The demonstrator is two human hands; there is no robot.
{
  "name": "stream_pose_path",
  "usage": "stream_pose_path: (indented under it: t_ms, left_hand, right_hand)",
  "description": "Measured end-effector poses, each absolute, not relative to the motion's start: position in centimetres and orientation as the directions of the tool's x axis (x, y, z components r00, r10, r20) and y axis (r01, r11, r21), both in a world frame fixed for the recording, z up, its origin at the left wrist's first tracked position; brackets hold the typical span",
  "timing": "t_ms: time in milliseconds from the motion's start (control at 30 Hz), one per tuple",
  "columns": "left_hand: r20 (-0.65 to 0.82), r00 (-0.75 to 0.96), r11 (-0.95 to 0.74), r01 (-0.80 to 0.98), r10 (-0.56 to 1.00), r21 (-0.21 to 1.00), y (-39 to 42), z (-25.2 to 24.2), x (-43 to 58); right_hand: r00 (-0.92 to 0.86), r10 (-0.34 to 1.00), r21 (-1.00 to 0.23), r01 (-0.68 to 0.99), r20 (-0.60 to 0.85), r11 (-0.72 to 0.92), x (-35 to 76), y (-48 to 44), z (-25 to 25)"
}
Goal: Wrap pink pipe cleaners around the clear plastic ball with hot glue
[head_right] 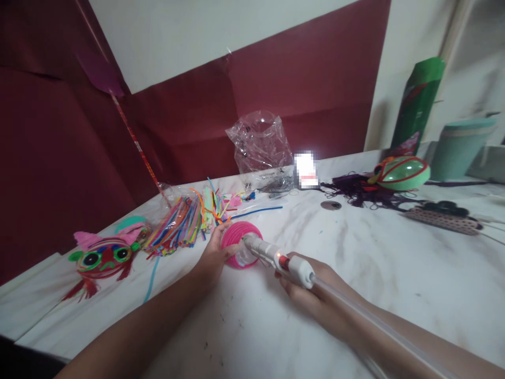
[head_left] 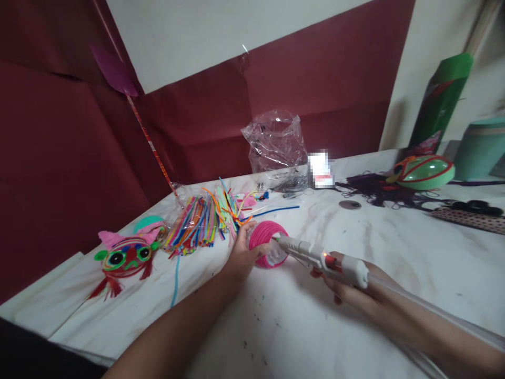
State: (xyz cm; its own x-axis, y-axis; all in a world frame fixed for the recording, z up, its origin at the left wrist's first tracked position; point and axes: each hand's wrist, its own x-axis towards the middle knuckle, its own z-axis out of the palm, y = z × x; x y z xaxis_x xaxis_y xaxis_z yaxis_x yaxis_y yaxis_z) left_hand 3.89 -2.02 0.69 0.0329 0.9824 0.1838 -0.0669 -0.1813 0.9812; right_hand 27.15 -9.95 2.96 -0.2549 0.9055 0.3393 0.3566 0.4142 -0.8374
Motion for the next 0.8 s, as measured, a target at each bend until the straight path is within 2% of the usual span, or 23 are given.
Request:
stream_pose_path:
  t_ms: [300,500,800]
  left_hand:
    - [0.198,0.052,-0.194,-0.074,0.979,0.978,-2.32,1.13,4.06]
    - [0.178,0.05,-0.173,-0.091,0.983,0.981,-2.28,1.19,4.16]
    - [0.188,0.054,-0.181,-0.114,0.981,0.977,-2.15,0.9,4.07]
  right_hand:
    - [-0.218,0.923,-0.854,0.357,0.319,0.379,27.24,-9.96,2.9]
    - [-0.296,0.904,-0.845,0.351,0.309,0.403,27.5,-9.65,2.72]
    - [-0.291,0.907,-0.833,0.381,0.304,0.401,27.7,-9.44,2.77]
